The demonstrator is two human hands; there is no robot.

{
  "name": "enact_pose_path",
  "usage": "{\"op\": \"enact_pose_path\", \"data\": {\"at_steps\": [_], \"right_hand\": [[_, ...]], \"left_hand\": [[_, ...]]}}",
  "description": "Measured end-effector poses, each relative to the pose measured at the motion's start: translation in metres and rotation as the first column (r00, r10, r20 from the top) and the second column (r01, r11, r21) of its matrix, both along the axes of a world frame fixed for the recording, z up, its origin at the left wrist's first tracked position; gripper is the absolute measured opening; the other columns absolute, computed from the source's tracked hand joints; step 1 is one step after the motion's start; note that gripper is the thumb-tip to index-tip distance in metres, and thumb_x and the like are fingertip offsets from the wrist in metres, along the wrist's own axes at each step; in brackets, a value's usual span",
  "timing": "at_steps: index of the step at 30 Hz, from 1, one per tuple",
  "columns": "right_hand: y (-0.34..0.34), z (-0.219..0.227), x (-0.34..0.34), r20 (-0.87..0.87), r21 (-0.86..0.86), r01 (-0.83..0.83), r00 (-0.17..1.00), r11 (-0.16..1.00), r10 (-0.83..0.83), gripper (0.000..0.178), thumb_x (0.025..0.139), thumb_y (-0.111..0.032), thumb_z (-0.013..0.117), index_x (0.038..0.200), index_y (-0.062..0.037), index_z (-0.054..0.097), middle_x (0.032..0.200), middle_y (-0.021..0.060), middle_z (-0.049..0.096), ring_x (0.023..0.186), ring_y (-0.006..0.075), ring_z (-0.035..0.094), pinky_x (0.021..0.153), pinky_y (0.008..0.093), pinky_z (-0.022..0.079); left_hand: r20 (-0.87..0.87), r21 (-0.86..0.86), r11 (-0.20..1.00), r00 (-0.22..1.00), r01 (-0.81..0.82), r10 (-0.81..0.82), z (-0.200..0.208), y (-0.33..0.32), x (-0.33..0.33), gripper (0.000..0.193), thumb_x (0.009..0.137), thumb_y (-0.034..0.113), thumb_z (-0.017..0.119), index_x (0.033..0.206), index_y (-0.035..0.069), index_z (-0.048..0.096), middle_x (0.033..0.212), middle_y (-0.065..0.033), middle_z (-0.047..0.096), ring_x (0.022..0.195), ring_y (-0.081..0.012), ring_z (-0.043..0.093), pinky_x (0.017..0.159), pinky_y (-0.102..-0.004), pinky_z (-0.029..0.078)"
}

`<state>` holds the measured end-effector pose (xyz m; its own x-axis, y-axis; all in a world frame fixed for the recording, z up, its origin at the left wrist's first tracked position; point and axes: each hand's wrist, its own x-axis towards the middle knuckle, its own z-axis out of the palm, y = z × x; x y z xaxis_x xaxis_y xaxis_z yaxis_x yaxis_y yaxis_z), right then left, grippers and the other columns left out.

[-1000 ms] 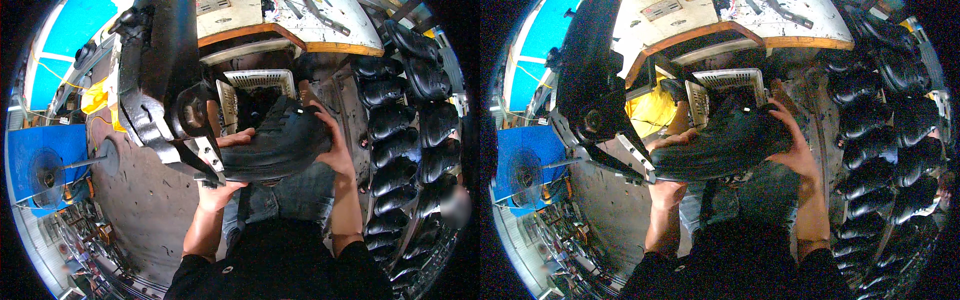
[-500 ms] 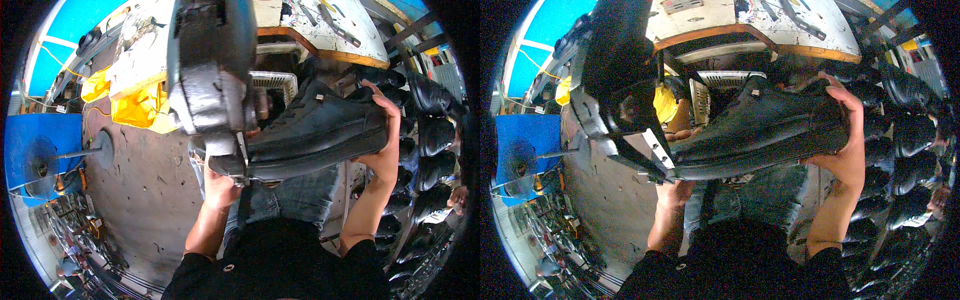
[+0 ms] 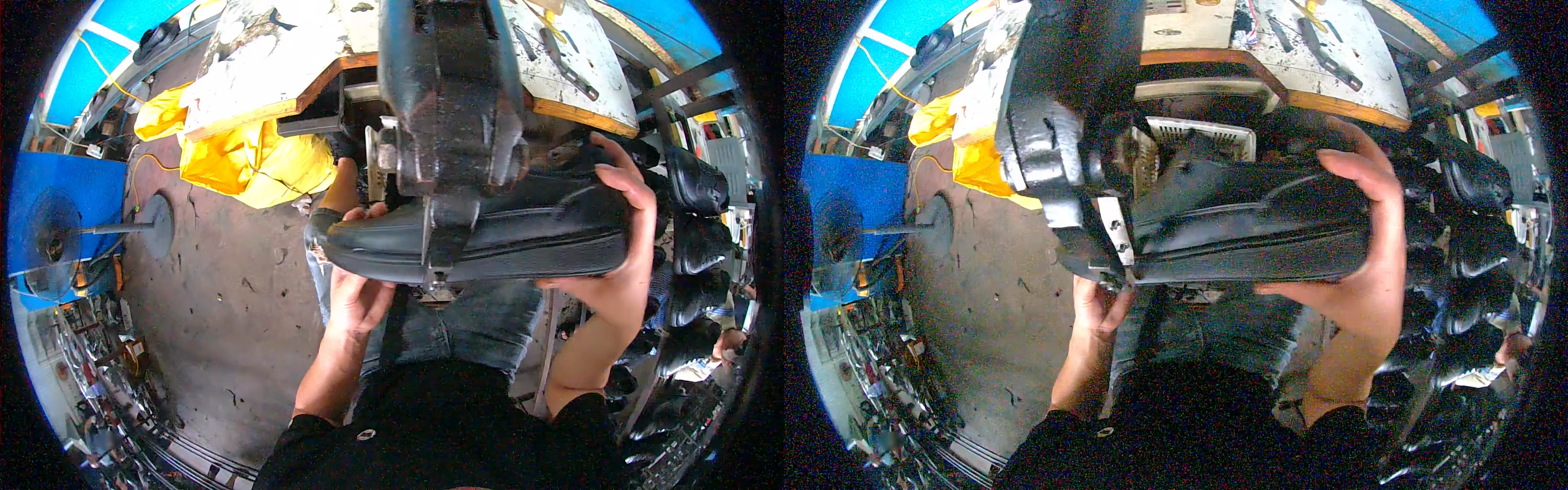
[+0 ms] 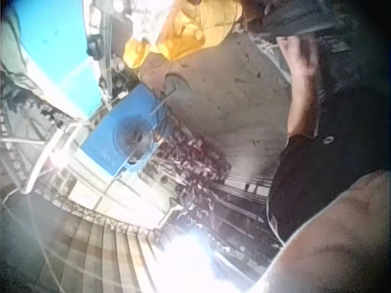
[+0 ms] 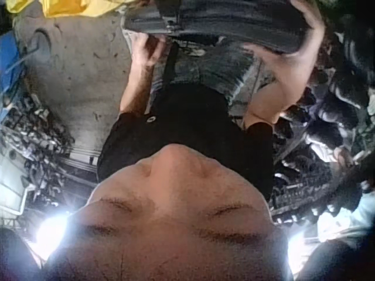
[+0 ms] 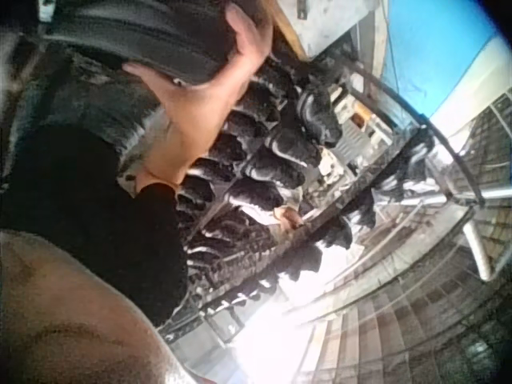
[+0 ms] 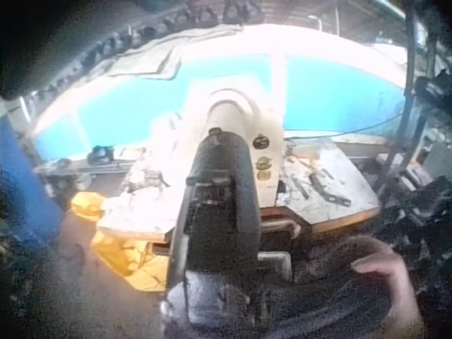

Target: Use an industrial machine to stitch or attach soles to black leather shoes.

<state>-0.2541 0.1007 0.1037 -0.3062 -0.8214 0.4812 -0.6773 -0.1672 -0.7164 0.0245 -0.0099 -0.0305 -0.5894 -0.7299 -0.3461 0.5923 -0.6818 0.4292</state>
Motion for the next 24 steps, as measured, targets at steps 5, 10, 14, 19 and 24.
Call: {"op": "enact_pose_path", "data": {"at_steps": [5,10,14,19,24], "right_hand": [[-0.015,0.007,0.025,-0.092,0.042,0.025,0.996,0.999,-0.021,0.11,0.038,-0.031,0.102,0.133,-0.006,0.051,0.145,0.0276,0.045,0.138,0.0386,0.044,0.112,0.047,0.037],[-0.025,-0.004,0.053,-0.033,0.076,0.031,0.999,0.997,-0.029,0.109,0.039,-0.03,0.102,0.133,-0.0076,0.051,0.147,0.0255,0.043,0.138,0.037,0.044,0.113,0.0468,0.037],[-0.021,-0.016,0.056,0.018,0.084,0.069,0.997,0.994,-0.071,0.097,0.045,-0.023,0.1,0.131,-0.0104,0.056,0.145,0.0217,0.047,0.137,0.0398,0.045,0.112,0.0493,0.039],[0.012,-0.049,0.025,0.152,-0.003,-0.039,0.988,0.999,0.039,0.099,0.053,-0.026,0.099,0.139,-0.0102,0.051,0.148,0.0255,0.044,0.139,0.0397,0.043,0.114,0.0498,0.037],[0.045,-0.055,0.009,0.226,-0.163,-0.026,0.972,0.986,0.063,0.101,0.062,-0.027,0.095,0.146,-0.0049,0.042,0.153,0.0339,0.038,0.141,0.0426,0.043,0.116,0.0505,0.034]], "left_hand": [[-0.011,0.103,0.994,0.999,-0.031,0.033,-0.039,-0.005,0.03,0.078,0.088,0.02,0.079,0.154,0.017,0.036,0.157,-0.006,0.039,0.143,-0.0237,0.041,0.118,-0.0469,0.037],[-0.071,0.039,0.992,0.99,-0.117,0.12,-0.037,-0.013,0.046,0.072,0.093,0.027,0.073,0.154,0.017,0.036,0.16,-0.0043,0.036,0.145,-0.0244,0.039,0.12,-0.047,0.035],[-0.105,-0.137,0.99,0.994,-0.043,0.029,-0.002,-0.02,0.039,0.081,0.091,0.038,0.075,0.157,0.019,0.031,0.161,-0.007,0.034,0.146,-0.029,0.038,0.115,-0.0519,0.039],[0.062,-0.243,0.97,0.997,-0.029,0.045,0.022,-0.007,0.018,0.095,0.088,0.042,0.078,0.16,0.03,0.019,0.16,-0.0179,0.032,0.142,-0.0339,0.042,0.109,-0.0522,0.045],[0.083,-0.223,0.974,0.996,0.033,-0.015,0.026,-0.001,-0.003,0.104,0.078,0.037,0.087,0.158,0.023,0.021,0.151,-0.0122,0.044,0.135,-0.0276,0.049,0.108,-0.0442,0.048]]}}
